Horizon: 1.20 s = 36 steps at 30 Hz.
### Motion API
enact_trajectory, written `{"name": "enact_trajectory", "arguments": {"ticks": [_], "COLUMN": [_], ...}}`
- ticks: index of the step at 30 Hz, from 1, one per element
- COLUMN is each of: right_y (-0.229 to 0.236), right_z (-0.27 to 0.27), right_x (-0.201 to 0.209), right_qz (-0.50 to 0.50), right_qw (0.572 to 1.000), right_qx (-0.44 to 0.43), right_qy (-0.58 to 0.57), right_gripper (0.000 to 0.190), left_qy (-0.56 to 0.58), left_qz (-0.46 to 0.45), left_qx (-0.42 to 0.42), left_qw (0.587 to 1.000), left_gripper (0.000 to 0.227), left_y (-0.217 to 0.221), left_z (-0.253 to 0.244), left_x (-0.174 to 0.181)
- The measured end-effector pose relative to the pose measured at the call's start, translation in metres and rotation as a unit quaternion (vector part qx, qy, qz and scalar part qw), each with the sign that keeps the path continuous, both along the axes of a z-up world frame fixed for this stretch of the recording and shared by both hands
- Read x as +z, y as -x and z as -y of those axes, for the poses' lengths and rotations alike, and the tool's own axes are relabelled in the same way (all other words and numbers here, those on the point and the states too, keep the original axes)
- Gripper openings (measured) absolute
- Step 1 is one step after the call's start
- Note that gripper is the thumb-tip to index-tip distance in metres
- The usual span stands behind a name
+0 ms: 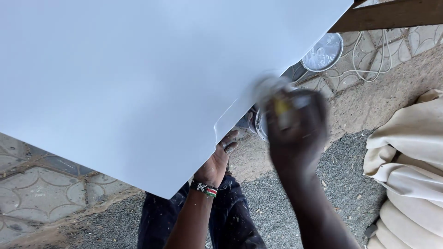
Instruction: Painting a white board using a sponge dipped in white paint.
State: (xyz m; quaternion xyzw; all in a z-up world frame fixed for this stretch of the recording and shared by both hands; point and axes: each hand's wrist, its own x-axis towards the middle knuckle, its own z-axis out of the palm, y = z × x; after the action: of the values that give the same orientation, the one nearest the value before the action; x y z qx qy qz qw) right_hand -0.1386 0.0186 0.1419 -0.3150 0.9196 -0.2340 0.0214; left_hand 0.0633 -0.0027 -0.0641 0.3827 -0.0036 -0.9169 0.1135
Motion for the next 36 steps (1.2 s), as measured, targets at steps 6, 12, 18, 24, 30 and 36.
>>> {"name": "enact_trajectory", "arguments": {"ticks": [6,12,18,24,30,36], "right_y": [0.092,0.093,-0.071,-0.195,-0.177,-0.138], "right_z": [-0.04,-0.05,-0.024,0.024,0.081,0.088], "right_x": [-0.042,-0.103,-0.142,-0.198,-0.221,-0.231], "right_qz": [0.331,0.61,0.78,0.815,0.814,0.792], "right_qw": [0.734,0.481,0.468,0.221,0.235,0.186], "right_qx": [-0.493,-0.354,-0.147,-0.156,-0.233,-0.202], "right_qy": [0.331,0.521,0.388,0.512,0.477,0.545], "right_gripper": [0.015,0.019,0.032,0.05,0.039,0.029], "left_qy": [0.008,0.242,0.206,0.412,0.622,0.576], "left_qz": [0.042,0.195,0.06,0.079,0.172,0.257], "left_qx": [-0.032,-0.368,-0.607,-0.599,-0.7,-0.721], "left_qw": [0.999,0.876,0.765,0.682,0.305,0.288], "left_gripper": [0.067,0.057,0.05,0.028,0.097,0.104], "left_y": [0.01,0.022,0.026,0.114,0.272,0.29], "left_z": [0.009,0.039,0.112,0.227,0.244,0.233], "left_x": [0.015,0.1,0.234,0.309,0.29,0.277]}}
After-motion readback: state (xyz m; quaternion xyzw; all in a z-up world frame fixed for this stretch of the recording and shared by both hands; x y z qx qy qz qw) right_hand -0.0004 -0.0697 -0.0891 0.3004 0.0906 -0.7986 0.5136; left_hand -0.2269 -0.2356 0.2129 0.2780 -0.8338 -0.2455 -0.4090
